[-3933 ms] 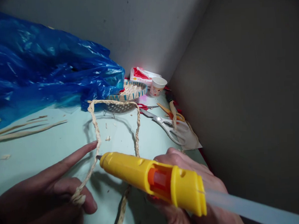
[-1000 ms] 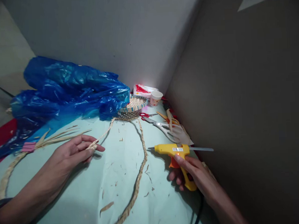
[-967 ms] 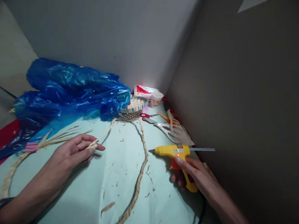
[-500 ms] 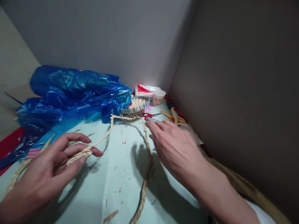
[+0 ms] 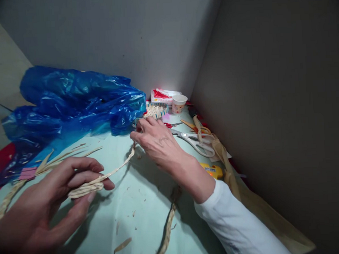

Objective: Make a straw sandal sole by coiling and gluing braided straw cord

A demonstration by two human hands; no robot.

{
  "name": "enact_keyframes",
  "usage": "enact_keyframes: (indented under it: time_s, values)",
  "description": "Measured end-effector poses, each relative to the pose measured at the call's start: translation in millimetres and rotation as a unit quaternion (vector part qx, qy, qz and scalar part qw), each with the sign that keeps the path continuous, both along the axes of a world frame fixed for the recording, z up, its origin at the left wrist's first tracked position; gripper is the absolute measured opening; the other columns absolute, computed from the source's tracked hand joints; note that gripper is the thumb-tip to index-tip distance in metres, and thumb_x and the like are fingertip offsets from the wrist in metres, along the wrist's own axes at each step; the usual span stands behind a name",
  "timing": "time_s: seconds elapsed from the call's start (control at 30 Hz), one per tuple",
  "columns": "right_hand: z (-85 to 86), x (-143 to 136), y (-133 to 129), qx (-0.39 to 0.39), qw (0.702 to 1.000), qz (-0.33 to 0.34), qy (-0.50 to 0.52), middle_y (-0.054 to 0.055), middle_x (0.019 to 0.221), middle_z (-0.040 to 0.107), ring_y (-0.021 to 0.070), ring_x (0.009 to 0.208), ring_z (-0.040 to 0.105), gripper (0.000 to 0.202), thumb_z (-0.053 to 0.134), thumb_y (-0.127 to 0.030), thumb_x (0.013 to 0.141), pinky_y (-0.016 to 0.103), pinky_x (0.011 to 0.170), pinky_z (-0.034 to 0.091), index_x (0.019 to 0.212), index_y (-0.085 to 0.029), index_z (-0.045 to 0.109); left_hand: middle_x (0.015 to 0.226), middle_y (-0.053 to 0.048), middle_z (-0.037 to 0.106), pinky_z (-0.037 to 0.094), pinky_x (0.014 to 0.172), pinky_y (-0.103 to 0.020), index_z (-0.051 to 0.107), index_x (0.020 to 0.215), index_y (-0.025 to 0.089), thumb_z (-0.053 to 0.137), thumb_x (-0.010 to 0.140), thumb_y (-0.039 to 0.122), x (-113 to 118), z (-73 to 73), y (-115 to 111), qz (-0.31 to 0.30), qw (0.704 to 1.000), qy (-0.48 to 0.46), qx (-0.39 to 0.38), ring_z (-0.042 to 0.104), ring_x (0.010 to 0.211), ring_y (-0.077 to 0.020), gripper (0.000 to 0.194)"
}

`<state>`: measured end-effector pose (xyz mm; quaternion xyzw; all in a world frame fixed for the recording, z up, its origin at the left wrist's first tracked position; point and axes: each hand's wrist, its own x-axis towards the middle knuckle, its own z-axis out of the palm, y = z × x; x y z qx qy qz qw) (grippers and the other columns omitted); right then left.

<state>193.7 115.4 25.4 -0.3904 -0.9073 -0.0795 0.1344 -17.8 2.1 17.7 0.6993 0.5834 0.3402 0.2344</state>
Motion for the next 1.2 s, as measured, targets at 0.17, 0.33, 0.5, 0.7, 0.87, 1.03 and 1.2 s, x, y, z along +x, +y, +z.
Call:
enact_keyframes:
  time_s: [0.17, 0.33, 0.5, 0.7, 0.87, 1.03, 1.2]
  values:
    - [1.2, 7, 8, -0.031, 0.998, 0.049, -0.029, 0.012, 0.14, 0.058, 0.028, 0.118, 0.049, 0.047, 0.036, -0.008, 0.107, 0.043, 0.097, 0.041, 0.142, -0.03, 0.059, 0.099, 0.005, 0.077, 0.046, 0.083, -0.03, 0.053, 0.114, 0.036, 0.048, 0.091, 0.035, -7, -4.6, -1, -0.011, 0.999, 0.043, 0.02, 0.074, 0.098, -0.023, 0.023]
    - [10.4, 5, 25, -0.039, 0.993, 0.08, -0.074, 0.008, 0.124, 0.068, 0.0224, 0.11, 0.056, 0.021, 0.053, -0.021, 0.106, 0.034, 0.092, 0.042, 0.103, -0.021, 0.073, 0.1, 0.005, 0.078, 0.048, 0.08, -0.027, 0.052, 0.118, 0.038, 0.05, 0.094, 0.04, -14, -2.8, 6, -0.026, 0.999, 0.045, 0.006, 0.075, 0.098, -0.022, 0.024]
    - [60.9, 12, 4, 0.069, 0.995, 0.026, -0.069, 0.009, 0.091, 0.068, 0.0241, 0.09, 0.052, 0.025, 0.054, -0.016, 0.103, 0.039, 0.083, 0.035, 0.087, -0.016, 0.073, 0.096, -0.002, 0.08, 0.052, 0.061, -0.029, 0.057, 0.106, 0.03, 0.049, 0.091, 0.048, -20, 6.9, 24, -0.014, 0.999, 0.038, -0.035, 0.078, 0.091, -0.0272, 0.025]
    - [63.1, 7, -58, 0.306, 0.951, 0.006, -0.045, 0.009, 0.073, 0.064, 0.023, 0.067, 0.047, 0.03, 0.055, -0.006, 0.095, 0.038, 0.061, 0.03, 0.07, -0.014, 0.07, 0.087, -0.004, 0.08, 0.054, 0.06, -0.027, 0.059, 0.095, 0.027, 0.053, 0.088, 0.045, -17, 15.2, 24, 0.08, 0.994, -0.001, 0.077, 0.078, 0.077, -0.0238, 0.02]
    - [27.6, -3, -77, 0.094, 0.99, -0.044, 0.097, 0.004, 0.077, 0.07, 0.0218, 0.067, 0.064, 0.022, 0.052, -0.015, 0.098, 0.035, 0.066, 0.045, 0.106, -0.014, 0.072, 0.097, -0.001, 0.08, 0.056, 0.066, -0.025, 0.059, 0.105, 0.029, 0.055, 0.093, 0.04, -23, 3.1, 18, 0.113, 0.983, 0.007, 0.147, 0.079, 0.084, -0.0217, 0.018]
    - [16.9, -12, -84, -0.15, 0.935, -0.05, 0.318, -0.004, 0.069, 0.067, 0.0122, 0.061, 0.063, 0.029, 0.048, -0.029, 0.105, 0.023, 0.06, 0.045, 0.084, -0.022, 0.067, 0.106, 0.0, 0.079, 0.06, 0.075, -0.024, 0.058, 0.112, 0.031, 0.058, 0.093, 0.043, -21, -4.7, 17, 0.137, 0.981, -0.064, 0.123, 0.079, 0.099, -0.0216, 0.022]
    - [1.4, -20, -89, -0.263, 0.86, -0.096, 0.426, -0.006, 0.07, 0.065, 0.0096, 0.063, 0.062, 0.024, 0.053, -0.039, 0.104, 0.018, 0.06, 0.045, 0.088, -0.024, 0.064, 0.095, 0.0, 0.078, 0.061, 0.078, -0.03, 0.054, 0.109, 0.031, 0.056, 0.093, 0.041, -3, -1.8, 7, 0.181, 0.973, -0.122, 0.068, 0.078, 0.095, -0.0242, 0.02]
